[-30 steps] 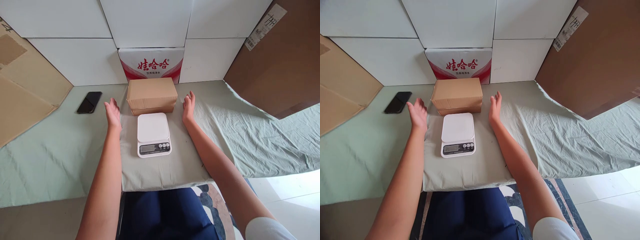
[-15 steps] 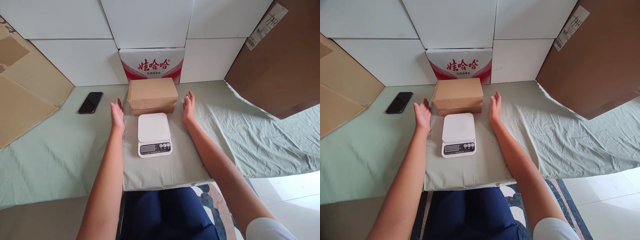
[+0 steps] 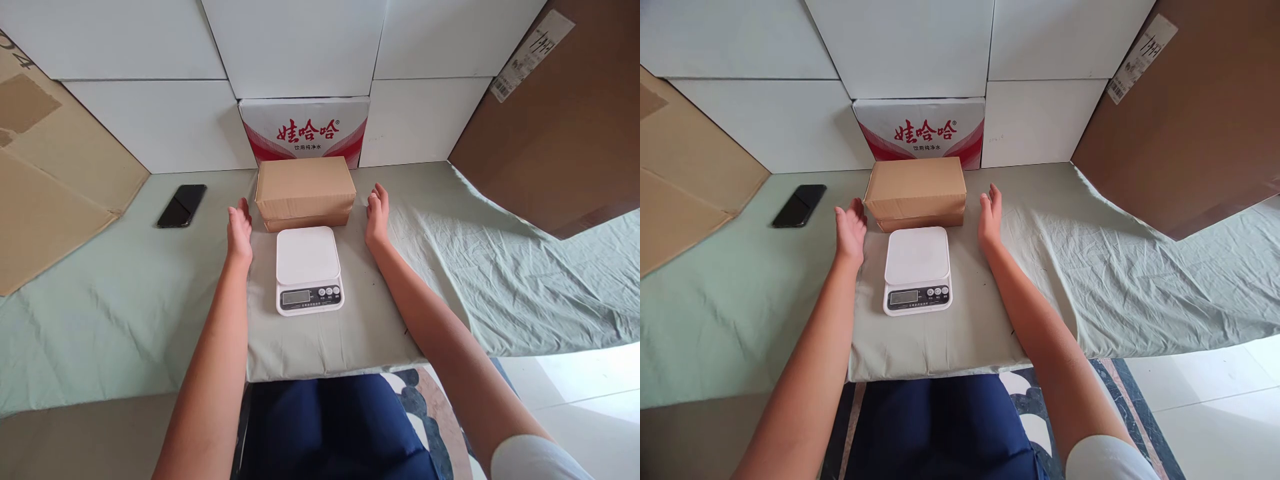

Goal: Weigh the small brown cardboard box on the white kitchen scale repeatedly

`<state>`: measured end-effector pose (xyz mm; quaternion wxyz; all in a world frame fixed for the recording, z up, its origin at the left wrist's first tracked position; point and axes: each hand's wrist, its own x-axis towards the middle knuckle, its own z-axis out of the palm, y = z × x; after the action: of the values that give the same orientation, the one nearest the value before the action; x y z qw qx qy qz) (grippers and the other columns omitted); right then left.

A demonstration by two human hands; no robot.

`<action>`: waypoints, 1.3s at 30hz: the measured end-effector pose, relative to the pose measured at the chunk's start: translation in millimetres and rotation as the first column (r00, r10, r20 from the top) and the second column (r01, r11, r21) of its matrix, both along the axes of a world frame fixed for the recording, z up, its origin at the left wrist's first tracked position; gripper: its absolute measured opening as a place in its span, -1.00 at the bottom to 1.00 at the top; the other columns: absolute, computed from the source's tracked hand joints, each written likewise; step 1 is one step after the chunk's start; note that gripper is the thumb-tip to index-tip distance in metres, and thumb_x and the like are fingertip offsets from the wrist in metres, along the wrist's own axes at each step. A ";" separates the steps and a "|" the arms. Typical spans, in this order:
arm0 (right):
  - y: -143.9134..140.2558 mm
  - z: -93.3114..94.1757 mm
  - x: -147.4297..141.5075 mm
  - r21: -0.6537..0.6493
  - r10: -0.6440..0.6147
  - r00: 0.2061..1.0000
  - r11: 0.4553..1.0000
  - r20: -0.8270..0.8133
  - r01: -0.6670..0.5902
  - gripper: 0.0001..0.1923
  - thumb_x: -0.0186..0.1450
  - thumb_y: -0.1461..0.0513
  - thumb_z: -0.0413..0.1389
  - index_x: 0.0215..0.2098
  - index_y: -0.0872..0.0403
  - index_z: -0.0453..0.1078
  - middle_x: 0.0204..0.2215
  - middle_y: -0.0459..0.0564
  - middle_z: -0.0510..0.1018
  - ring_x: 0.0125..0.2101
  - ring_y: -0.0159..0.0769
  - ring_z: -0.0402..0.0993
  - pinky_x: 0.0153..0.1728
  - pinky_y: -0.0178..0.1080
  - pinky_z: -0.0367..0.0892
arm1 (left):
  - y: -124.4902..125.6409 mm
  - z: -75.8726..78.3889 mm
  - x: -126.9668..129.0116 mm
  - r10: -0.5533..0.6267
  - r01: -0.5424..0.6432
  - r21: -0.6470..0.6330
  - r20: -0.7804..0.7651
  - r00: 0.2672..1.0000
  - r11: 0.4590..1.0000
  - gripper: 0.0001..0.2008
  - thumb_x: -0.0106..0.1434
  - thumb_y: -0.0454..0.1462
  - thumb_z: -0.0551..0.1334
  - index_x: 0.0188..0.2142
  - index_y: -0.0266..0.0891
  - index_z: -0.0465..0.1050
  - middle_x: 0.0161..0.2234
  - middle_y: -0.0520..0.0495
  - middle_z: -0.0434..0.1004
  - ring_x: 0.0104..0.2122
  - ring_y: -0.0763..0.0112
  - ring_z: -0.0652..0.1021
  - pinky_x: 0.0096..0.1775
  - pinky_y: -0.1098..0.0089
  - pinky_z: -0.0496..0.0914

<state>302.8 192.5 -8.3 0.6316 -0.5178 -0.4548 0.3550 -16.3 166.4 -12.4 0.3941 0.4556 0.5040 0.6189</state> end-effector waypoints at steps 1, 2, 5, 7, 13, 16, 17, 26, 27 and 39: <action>-1.2 1.5 -0.7 -0.003 -0.001 1.000 1.000 -0.005 0.001 -0.29 0.33 -0.15 -0.04 0.39 -0.16 0.11 0.48 -0.05 0.16 0.52 -0.17 0.00 0.50 0.09 0.00 | -0.7 1.0 0.9 0.003 -0.003 -0.002 0.007 1.000 1.000 -0.08 0.29 0.38 -0.16 0.43 -0.03 0.21 0.52 -0.11 0.03 0.50 0.25 0.08 0.45 0.20 0.02; -1.9 2.6 -1.3 -0.004 -0.002 1.000 1.000 -0.010 0.002 -0.29 0.33 -0.15 -0.04 0.38 -0.16 0.11 0.48 -0.05 0.16 0.52 -0.18 -0.01 0.50 0.09 0.00 | -1.2 1.9 1.7 0.005 -0.005 -0.002 0.012 1.000 1.000 -0.08 0.30 0.38 -0.15 0.43 -0.05 0.22 0.52 -0.13 0.03 0.50 0.25 0.09 0.45 0.20 0.02; -2.1 3.6 -2.3 -0.002 -0.007 0.999 1.000 -0.041 0.007 -0.31 0.32 -0.12 -0.01 0.37 -0.17 0.14 0.47 -0.06 0.18 0.52 -0.18 0.00 0.50 0.09 -0.01 | -2.0 3.1 2.9 0.005 -0.005 0.005 0.018 1.000 1.000 -0.05 0.29 0.38 -0.13 0.43 -0.12 0.21 0.52 -0.19 0.03 0.50 0.24 0.11 0.45 0.22 0.04; -1.4 3.3 -2.4 0.002 -0.005 0.998 1.000 -0.060 0.005 -0.32 0.32 -0.13 0.01 0.35 -0.18 0.16 0.47 -0.07 0.19 0.51 -0.18 0.01 0.50 0.09 -0.02 | -1.8 2.6 2.7 0.007 -0.007 0.009 0.015 1.000 1.000 -0.05 0.29 0.38 -0.13 0.43 -0.11 0.21 0.51 -0.18 0.04 0.50 0.24 0.11 0.44 0.23 0.05; 0.8 -0.8 -0.3 0.010 -0.001 1.000 1.000 -0.019 0.001 -0.31 0.32 -0.17 -0.02 0.36 -0.19 0.15 0.46 -0.06 0.19 0.51 -0.17 0.00 0.49 0.09 0.01 | -0.2 -0.4 0.4 -0.012 0.012 0.013 -0.010 1.000 1.000 -0.03 0.27 0.40 -0.13 0.44 -0.08 0.20 0.52 -0.16 0.02 0.50 0.23 0.09 0.45 0.22 0.04; 3.0 -4.8 1.8 0.018 0.009 1.000 1.000 0.027 -0.009 -0.28 0.33 -0.21 -0.05 0.38 -0.19 0.13 0.47 -0.05 0.17 0.52 -0.14 -0.01 0.49 0.10 0.02 | 0.6 -1.6 -0.4 -0.009 0.009 0.025 -0.008 1.000 1.000 -0.04 0.27 0.41 -0.12 0.43 -0.08 0.21 0.52 -0.15 0.03 0.50 0.21 0.08 0.46 0.21 0.02; 3.6 -5.9 2.5 0.020 0.011 0.999 1.000 0.036 -0.012 -0.28 0.33 -0.22 -0.05 0.38 -0.20 0.13 0.47 -0.06 0.17 0.52 -0.14 -0.01 0.49 0.10 0.02 | 0.8 -1.9 -0.5 -0.011 0.011 0.027 -0.009 1.000 1.000 -0.04 0.27 0.41 -0.12 0.43 -0.07 0.22 0.52 -0.15 0.03 0.50 0.21 0.07 0.46 0.21 0.01; -0.4 0.1 -0.4 0.004 0.001 1.000 1.000 -0.004 -0.001 -0.34 0.34 -0.16 -0.03 0.34 -0.16 0.19 0.45 -0.06 0.20 0.49 -0.16 0.05 0.49 0.08 0.01 | -0.8 -1.7 1.2 -0.006 0.006 0.031 0.002 1.000 1.000 -0.03 0.25 0.41 -0.07 0.42 -0.10 0.23 0.51 -0.18 0.04 0.50 0.19 0.10 0.46 0.18 0.03; -0.7 0.5 -0.6 0.002 0.004 1.000 1.000 -0.013 -0.004 -0.35 0.33 -0.16 -0.03 0.33 -0.17 0.20 0.45 -0.07 0.21 0.48 -0.17 0.06 0.49 0.09 0.00 | -0.8 -2.0 1.0 -0.008 0.008 0.027 -0.003 1.000 1.000 -0.04 0.26 0.41 -0.09 0.42 -0.09 0.23 0.51 -0.17 0.04 0.50 0.20 0.11 0.45 0.18 0.03; 5.7 -6.5 4.2 0.014 0.013 0.999 1.000 0.052 -0.014 -0.33 0.33 -0.20 -0.06 0.33 -0.20 0.21 0.40 -0.06 0.25 0.47 -0.13 0.10 0.49 0.14 0.03 | 1.1 -5.5 -1.1 -0.027 0.027 0.010 -0.022 0.999 1.000 -0.05 0.26 0.42 -0.12 0.41 -0.01 0.25 0.51 -0.12 0.06 0.49 0.19 0.11 0.45 0.17 0.02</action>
<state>307.0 198.1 -14.8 0.6208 -0.5193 -0.4769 0.3427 -17.4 167.5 -17.9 0.3946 0.4712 0.4987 0.6112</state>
